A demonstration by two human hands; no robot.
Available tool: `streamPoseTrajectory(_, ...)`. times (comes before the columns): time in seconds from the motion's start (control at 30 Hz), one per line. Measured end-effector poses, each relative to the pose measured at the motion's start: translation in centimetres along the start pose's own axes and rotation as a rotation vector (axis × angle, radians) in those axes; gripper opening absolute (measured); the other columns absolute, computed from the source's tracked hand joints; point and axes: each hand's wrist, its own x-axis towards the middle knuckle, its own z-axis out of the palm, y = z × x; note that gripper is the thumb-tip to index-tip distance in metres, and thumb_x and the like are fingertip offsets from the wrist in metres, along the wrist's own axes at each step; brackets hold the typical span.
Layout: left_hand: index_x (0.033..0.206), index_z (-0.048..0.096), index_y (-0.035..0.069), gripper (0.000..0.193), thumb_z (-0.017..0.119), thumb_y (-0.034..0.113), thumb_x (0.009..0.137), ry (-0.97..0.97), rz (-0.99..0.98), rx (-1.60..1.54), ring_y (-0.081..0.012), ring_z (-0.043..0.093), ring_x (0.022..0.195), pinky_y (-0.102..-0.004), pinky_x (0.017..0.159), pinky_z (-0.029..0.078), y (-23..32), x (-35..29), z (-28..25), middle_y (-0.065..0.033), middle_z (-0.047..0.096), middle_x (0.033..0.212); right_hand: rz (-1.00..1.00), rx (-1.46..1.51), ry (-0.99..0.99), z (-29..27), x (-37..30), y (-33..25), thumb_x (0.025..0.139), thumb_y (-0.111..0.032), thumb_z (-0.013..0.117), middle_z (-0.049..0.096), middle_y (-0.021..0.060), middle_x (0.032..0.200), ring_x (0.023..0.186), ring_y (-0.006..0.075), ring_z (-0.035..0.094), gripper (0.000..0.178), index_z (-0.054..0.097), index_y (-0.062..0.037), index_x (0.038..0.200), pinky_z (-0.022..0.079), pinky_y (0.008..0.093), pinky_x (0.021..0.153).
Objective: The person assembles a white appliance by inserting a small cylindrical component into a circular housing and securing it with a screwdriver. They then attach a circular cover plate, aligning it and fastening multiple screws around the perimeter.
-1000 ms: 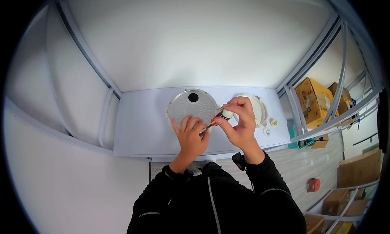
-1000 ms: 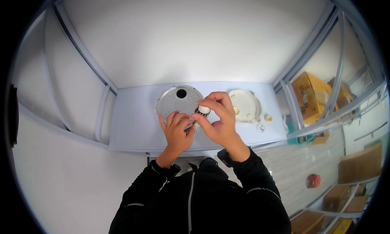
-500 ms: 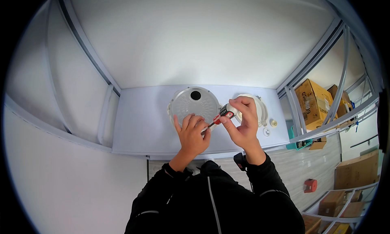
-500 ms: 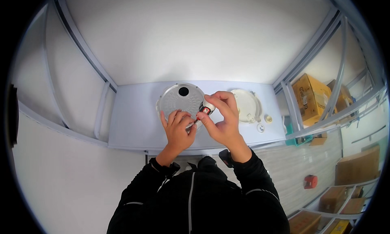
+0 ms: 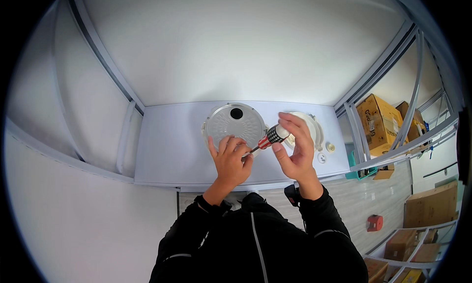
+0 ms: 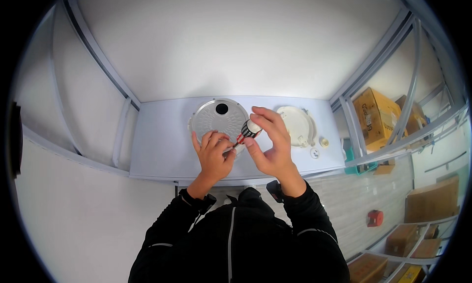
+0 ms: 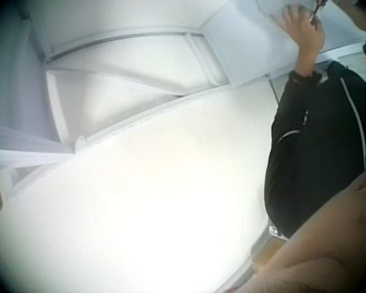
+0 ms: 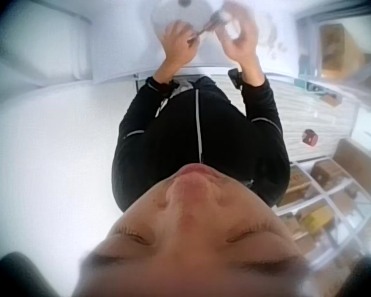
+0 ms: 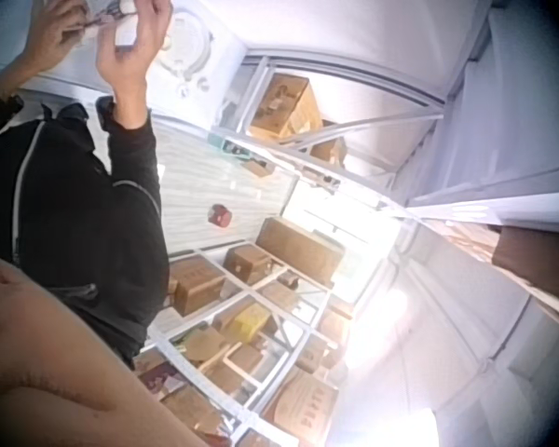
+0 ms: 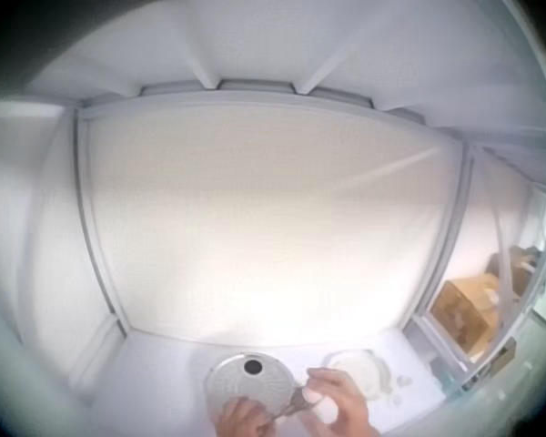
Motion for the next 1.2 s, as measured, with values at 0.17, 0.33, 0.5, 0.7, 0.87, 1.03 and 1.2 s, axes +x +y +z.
streamPoseTrajectory(0.17,0.085,0.07,0.017,0.011,0.078,0.02,0.079,0.011,0.01,0.025,-0.0273,0.055,0.125,-0.0694,0.124,0.007,0.0,0.0,0.3,0.0032,0.066,0.11,0.072,0.073,-0.025,0.2,-1.2,0.9,0.086,-0.005,0.078,0.065,0.0234,0.135,0.119,0.0368,0.067,0.048,0.066,0.0008,0.133,0.053,0.0424,0.101)
streamPoseTrajectory(0.33,0.085,0.069,0.016,0.011,0.077,0.02,0.08,0.02,0.025,0.033,-0.0274,0.056,0.124,-0.0696,0.124,0.007,0.0,-0.1,0.2,0.0019,0.066,0.11,0.095,0.197,-0.055,0.1,-0.8,0.3,0.084,-0.003,0.081,0.065,0.0225,0.133,0.119,0.0363,0.067,0.052,0.065,0.0008,0.134,0.054,0.0414,0.098)
streamPoseTrajectory(0.5,0.084,0.067,0.015,0.011,0.076,0.02,0.08,0.033,0.034,0.038,-0.027,0.057,0.122,-0.0696,0.123,0.009,0.0,0.0,0.2,0.0015,0.066,0.109,0.022,-0.007,-0.124,-0.3,-1.0,0.6,0.092,-0.003,0.073,0.062,0.0228,0.134,0.122,0.0345,0.064,0.055,0.056,0.0023,0.144,0.051,0.0428,0.104)
streamPoseTrajectory(0.7,0.085,0.067,0.015,0.012,0.076,0.018,0.078,0.036,0.036,0.036,-0.027,0.058,0.12,-0.0697,0.123,0.011,0.0,0.1,0.1,0.0009,0.066,0.107,0.175,0.279,-0.061,0.4,-0.4,0.2,0.089,-0.004,0.08,0.064,0.0198,0.131,0.113,0.0324,0.065,0.056,0.061,0.0008,0.141,0.053,0.0395,0.095)
streamPoseTrajectory(0.87,0.086,0.068,0.014,0.012,0.075,0.019,0.079,0.033,0.03,0.05,-0.0274,0.058,0.121,-0.0697,0.124,0.01,0.1,0.1,-0.1,0.0009,0.066,0.106,0.135,-0.028,-0.061,0.6,0.0,0.6,0.091,0.001,0.074,0.06,0.0222,0.139,0.119,0.0309,0.063,0.057,0.058,0.0027,0.145,0.051,0.0402,0.101)
streamPoseTrajectory(1.03,0.087,0.067,0.014,0.012,0.075,0.02,0.08,0.031,0.032,0.03,-0.027,0.059,0.121,-0.0695,0.123,0.01,-0.2,0.0,0.1,0.0015,0.066,0.106,0.327,0.375,0.034,1.8,0.0,0.0,0.091,-0.003,0.078,0.061,0.0198,0.131,0.117,0.0282,0.061,0.064,0.054,0.0012,0.149,0.05,0.0402,0.103)
streamPoseTrajectory(1.2,0.088,0.064,0.017,0.013,0.074,0.022,0.083,0.026,0.035,0.023,-0.0261,0.057,0.121,-0.0673,0.123,0.009,-0.3,0.2,0.0,0.0033,0.067,0.107,0.144,-0.022,-0.137,1.0,1.1,1.3,0.092,0.004,0.071,0.061,0.0213,0.138,0.122,0.0275,0.062,0.066,0.047,0.002,0.154,0.05,0.0397,0.105)
